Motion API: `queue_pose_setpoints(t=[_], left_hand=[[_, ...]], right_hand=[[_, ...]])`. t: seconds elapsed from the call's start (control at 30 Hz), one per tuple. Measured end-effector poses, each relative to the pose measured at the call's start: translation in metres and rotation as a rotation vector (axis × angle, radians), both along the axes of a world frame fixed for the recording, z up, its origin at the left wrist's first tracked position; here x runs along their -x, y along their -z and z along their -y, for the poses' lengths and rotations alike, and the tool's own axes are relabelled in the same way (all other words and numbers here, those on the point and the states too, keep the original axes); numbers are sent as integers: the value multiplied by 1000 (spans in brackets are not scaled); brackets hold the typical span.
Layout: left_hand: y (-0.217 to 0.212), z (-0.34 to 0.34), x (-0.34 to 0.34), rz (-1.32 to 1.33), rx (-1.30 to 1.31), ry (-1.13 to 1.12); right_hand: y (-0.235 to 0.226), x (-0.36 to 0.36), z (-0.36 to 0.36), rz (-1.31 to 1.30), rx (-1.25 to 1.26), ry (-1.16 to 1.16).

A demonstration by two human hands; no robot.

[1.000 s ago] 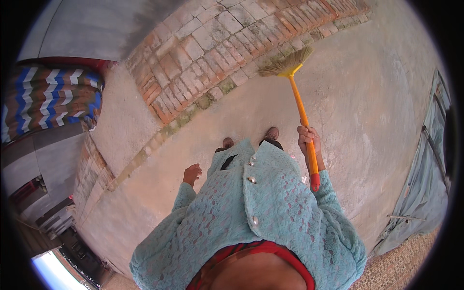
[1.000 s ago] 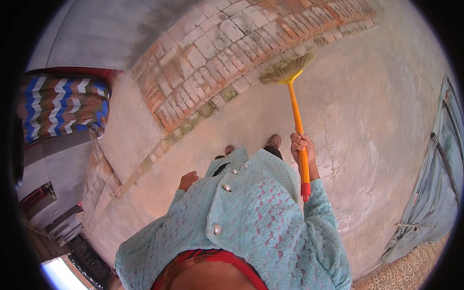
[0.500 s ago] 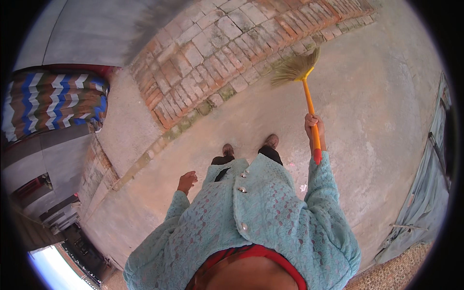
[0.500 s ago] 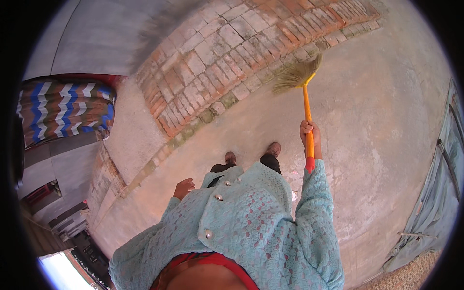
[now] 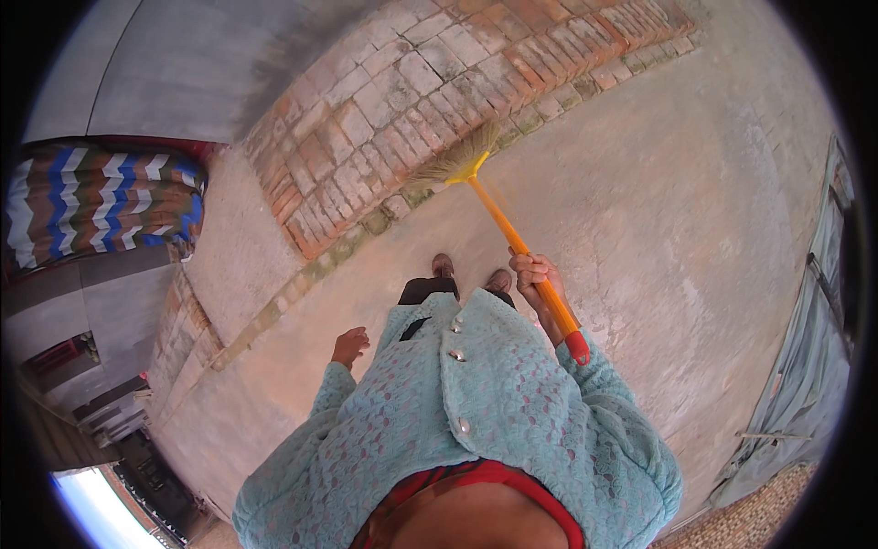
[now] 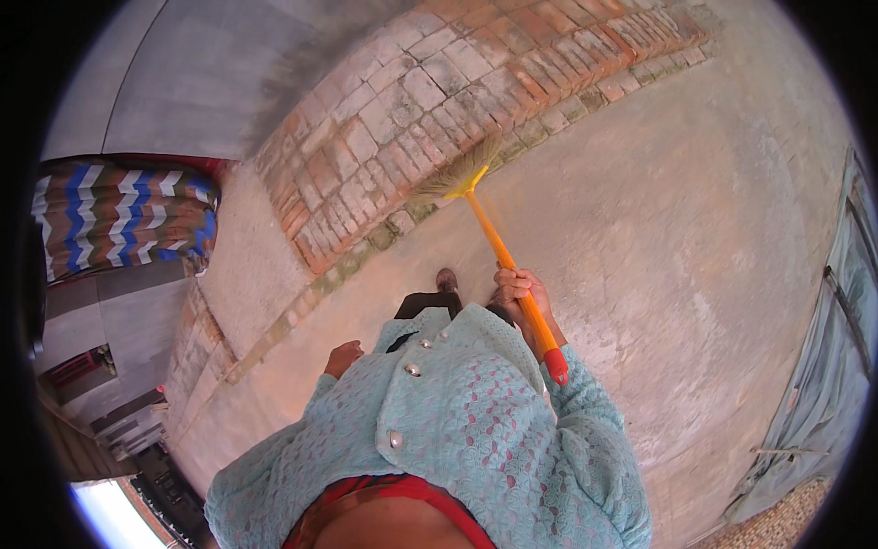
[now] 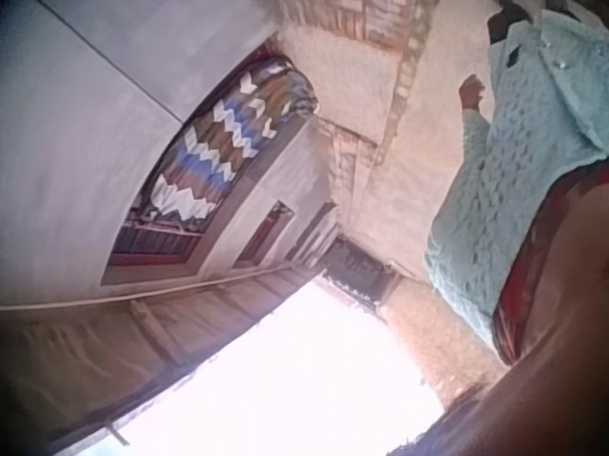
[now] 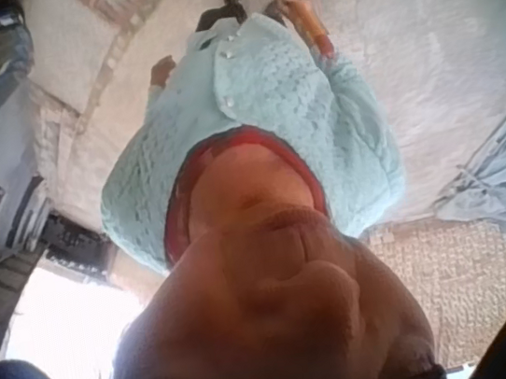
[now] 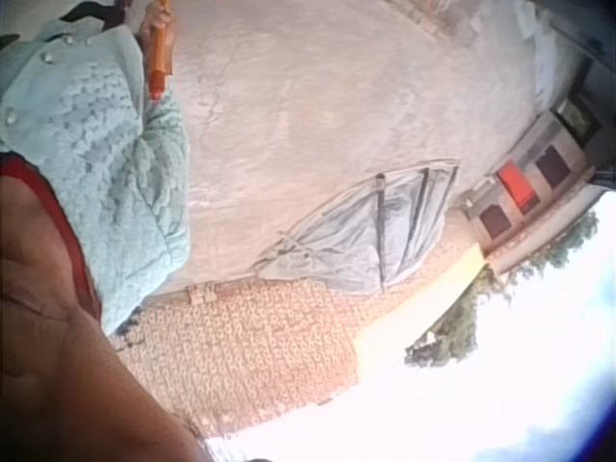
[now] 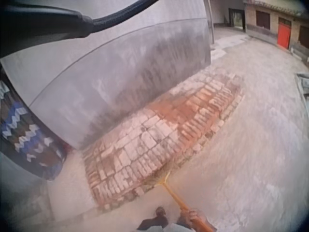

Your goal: The person sweeps a paved outdoor courtyard using a yellow broom. They move debris and dust across the concrete and brick surfaces, working around a parked scooter and a covered pile of materials.

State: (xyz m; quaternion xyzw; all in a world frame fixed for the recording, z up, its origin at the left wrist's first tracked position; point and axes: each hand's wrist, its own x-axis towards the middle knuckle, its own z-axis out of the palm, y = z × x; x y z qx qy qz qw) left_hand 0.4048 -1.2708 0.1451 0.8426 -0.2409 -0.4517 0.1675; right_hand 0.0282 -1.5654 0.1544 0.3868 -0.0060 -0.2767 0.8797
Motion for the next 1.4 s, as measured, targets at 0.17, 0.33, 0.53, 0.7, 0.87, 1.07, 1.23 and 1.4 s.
queue_pose_setpoints(t=[0.17,0.33,0.53,0.7,0.87,1.07,1.23,1.4], left_hand=[[-5,39,2,-124,-14,-353],[27,68,4,-181,-42,-448],[33,154,18,-308,-104,-364],[31,222,-6,-225,-49,-287],[17,297,-13,-152,-18,-262],[10,375,31,-124,120,-299],[-19,376,110,-138,7,-410],[-22,368,171,-178,-90,-503]], right_hand=[[39,-47,51,27,-53,-150],[54,-25,125,-57,-187,-155],[40,43,209,-272,-47,172],[-14,74,212,-456,250,231],[-86,87,196,-364,176,184],[-37,105,257,-182,-51,-107],[9,137,378,-148,-171,-281],[39,207,465,-258,-189,-214]])
